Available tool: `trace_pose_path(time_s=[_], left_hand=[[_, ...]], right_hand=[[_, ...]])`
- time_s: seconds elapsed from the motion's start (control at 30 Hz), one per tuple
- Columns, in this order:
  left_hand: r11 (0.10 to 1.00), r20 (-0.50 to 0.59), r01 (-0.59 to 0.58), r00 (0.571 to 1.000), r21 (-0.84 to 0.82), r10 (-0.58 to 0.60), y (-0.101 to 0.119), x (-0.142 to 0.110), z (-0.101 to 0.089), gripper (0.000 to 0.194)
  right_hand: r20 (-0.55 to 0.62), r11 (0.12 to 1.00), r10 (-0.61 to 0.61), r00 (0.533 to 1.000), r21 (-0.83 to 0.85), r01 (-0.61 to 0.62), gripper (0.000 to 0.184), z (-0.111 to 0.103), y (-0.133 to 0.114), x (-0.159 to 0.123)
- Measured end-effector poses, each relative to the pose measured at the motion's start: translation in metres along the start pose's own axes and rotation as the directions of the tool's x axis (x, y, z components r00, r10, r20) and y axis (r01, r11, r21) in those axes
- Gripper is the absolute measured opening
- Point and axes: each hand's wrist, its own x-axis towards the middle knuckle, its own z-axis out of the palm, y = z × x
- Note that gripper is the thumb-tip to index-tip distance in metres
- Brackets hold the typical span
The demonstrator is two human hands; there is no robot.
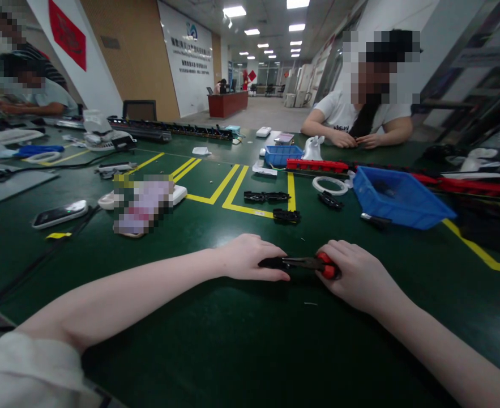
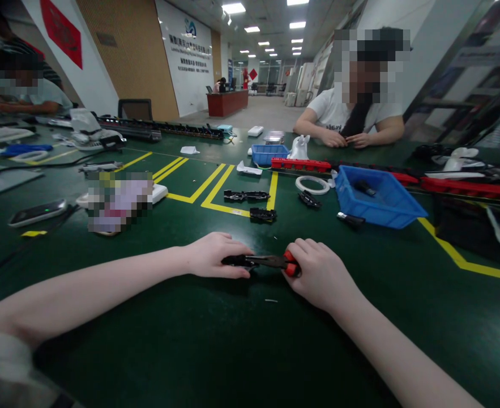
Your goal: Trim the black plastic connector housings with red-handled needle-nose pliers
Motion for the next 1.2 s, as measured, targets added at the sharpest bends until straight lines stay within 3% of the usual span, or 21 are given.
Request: trace_pose_path(time_s=[0.4, 0.73, 1.2], left_hand=[[1.000, 0.000, -0.008, 1.000, -0.004, 0.008, 0.0010, -0.0004, -0.0002, 0.040], [0.999, -0.095, -0.029, 0.995, 0.025, 0.031, 0.0031, -0.0030, 0.0015, 0.039], [1.000, -0.035, -0.004, 0.999, 0.028, 0.005, 0.0011, -0.0043, 0.0027, 0.042]], right_hand=[[0.025, 1.000, 0.001, 1.000, -0.031, 0.000, 0.007, -0.0022, -0.0040, -0.0001], [0.020, 1.000, 0.015, 1.000, -0.025, -0.014, 0.007, 0.0004, -0.0042, -0.0005], [-0.008, 0.987, 0.005, 1.000, -0.161, -0.006, 0.010, -0.0014, -0.0078, -0.0017]])
